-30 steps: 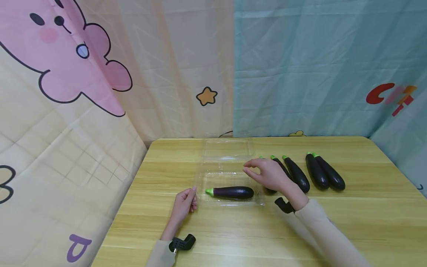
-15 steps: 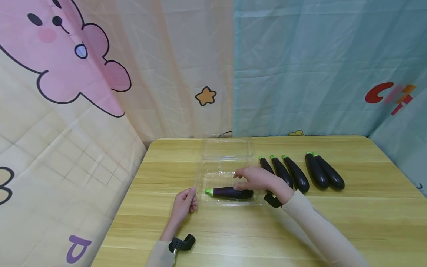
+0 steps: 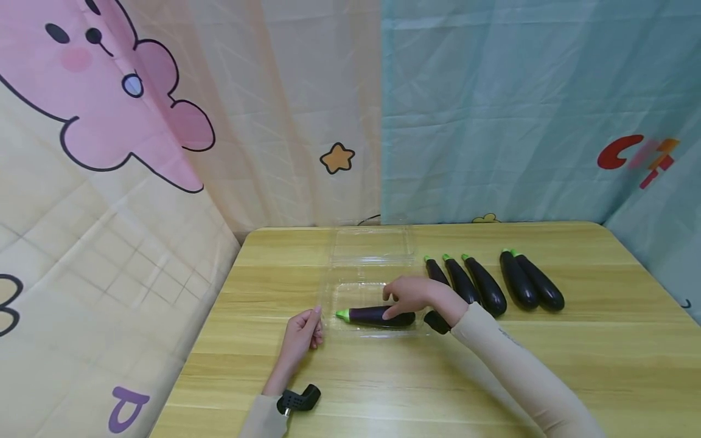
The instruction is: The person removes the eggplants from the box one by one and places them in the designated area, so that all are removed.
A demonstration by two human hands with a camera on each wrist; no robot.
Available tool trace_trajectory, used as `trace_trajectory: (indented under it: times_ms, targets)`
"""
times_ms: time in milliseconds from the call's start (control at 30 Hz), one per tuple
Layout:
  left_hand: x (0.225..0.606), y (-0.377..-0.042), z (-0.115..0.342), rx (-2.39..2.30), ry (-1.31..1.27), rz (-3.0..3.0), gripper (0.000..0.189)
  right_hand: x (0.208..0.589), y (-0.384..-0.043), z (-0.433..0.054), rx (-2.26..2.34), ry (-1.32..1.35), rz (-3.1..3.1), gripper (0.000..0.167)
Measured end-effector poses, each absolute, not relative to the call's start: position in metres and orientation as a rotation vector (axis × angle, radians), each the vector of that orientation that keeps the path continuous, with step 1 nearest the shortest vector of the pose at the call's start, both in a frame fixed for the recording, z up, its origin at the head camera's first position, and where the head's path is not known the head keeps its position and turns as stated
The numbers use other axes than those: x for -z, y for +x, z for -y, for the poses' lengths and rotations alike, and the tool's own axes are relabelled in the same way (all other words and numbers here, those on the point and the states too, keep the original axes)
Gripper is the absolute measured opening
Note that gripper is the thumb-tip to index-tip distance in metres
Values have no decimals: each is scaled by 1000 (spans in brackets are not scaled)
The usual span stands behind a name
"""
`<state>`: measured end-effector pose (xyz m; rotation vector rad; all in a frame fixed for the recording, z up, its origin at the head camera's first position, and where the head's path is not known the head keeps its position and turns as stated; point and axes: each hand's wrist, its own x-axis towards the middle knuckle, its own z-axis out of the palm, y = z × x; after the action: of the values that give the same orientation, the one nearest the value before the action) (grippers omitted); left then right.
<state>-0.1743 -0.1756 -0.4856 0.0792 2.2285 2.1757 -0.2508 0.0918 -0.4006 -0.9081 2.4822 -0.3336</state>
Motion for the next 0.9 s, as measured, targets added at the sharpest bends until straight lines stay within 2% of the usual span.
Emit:
trace_trajectory:
  times_ms: [467, 900]
  targets:
    - [501, -179, 176, -2206, 125, -2275, 47, 402, -251, -80, 279, -936, -2445, 23]
    - [485, -174, 175, -2172, 71, -2235, 45, 405, -256, -80, 284, -941, -2461, 21]
